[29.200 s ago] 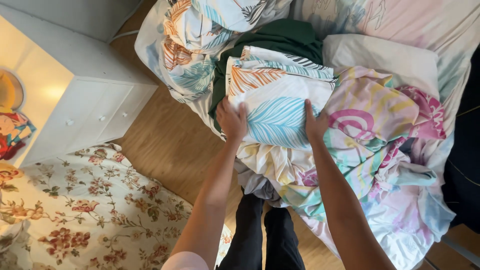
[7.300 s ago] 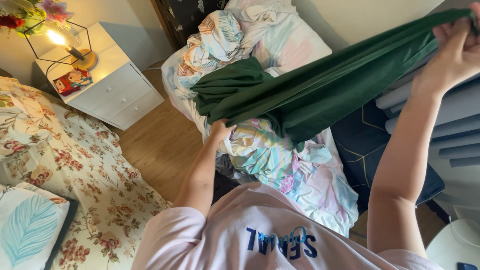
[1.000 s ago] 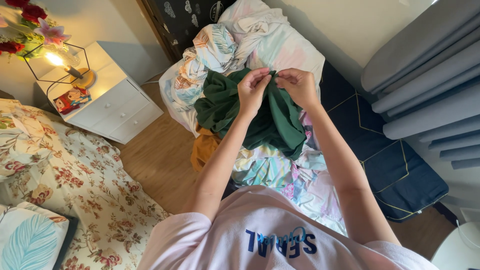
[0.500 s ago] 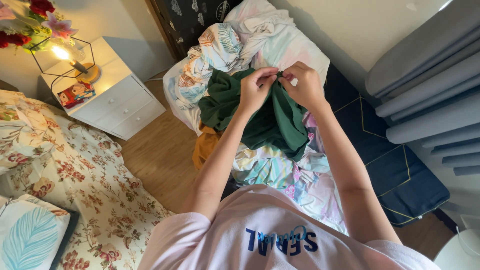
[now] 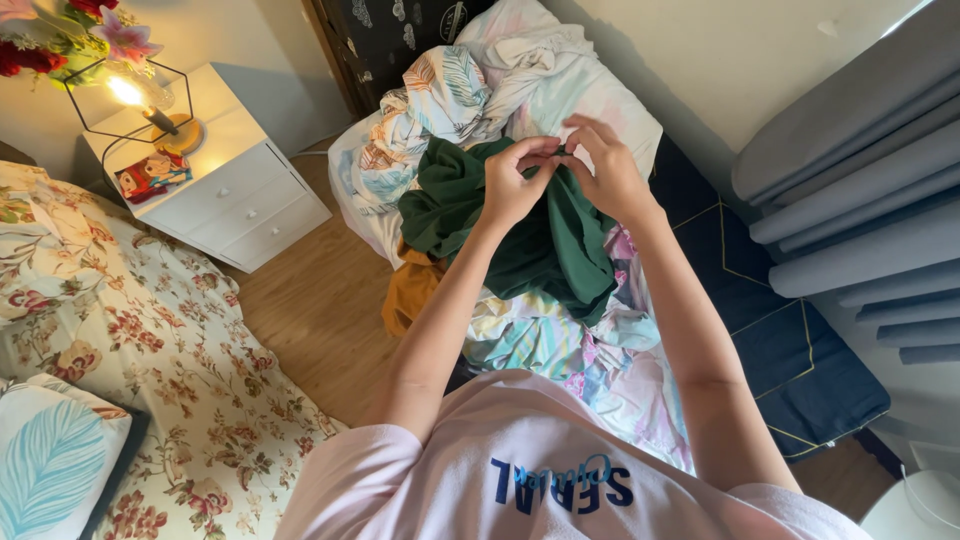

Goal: The person folds a white pillowcase with a feather pattern on a bed, smoothing it out and folding it into a neat square. They then pick up a dark green piece of clothing, shake it out, and begin folding it by hand.

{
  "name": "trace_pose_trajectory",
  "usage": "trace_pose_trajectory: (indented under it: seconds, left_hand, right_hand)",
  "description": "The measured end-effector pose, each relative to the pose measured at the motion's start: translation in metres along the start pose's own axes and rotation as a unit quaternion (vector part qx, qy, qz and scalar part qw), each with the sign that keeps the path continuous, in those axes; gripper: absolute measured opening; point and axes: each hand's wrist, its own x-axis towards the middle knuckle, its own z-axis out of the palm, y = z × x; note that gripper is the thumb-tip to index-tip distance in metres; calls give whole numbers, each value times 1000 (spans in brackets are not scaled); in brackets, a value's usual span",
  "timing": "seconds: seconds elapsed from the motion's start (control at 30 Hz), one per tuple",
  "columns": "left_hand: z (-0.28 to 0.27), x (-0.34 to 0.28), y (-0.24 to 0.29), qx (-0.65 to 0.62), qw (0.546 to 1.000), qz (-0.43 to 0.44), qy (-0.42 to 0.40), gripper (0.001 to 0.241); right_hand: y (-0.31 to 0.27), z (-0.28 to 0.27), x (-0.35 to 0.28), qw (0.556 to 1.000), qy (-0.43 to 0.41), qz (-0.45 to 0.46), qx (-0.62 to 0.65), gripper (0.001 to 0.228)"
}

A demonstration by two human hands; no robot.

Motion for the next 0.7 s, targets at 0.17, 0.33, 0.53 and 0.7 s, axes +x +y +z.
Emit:
trace_pose_trajectory:
  seconds: [0.17,0.33,0.53,0.7]
  left_hand:
    - [-4,2,-1,-2,1000,-15,-17,22]
    - [-10,8,0,-1,999,-31,-41,20]
    - [-11,8,-3,5,997,-46,-54,20]
    - [-11,7,3,39,998,-17,-41,16]
  right_hand:
    - [36,17,-19,997,-9,43,63,16]
    - [21,14,-10,993,11,17,114,14]
    - [59,37,-25,983,37,57,172,16]
    - [41,27,-18,987,38,51,147,13]
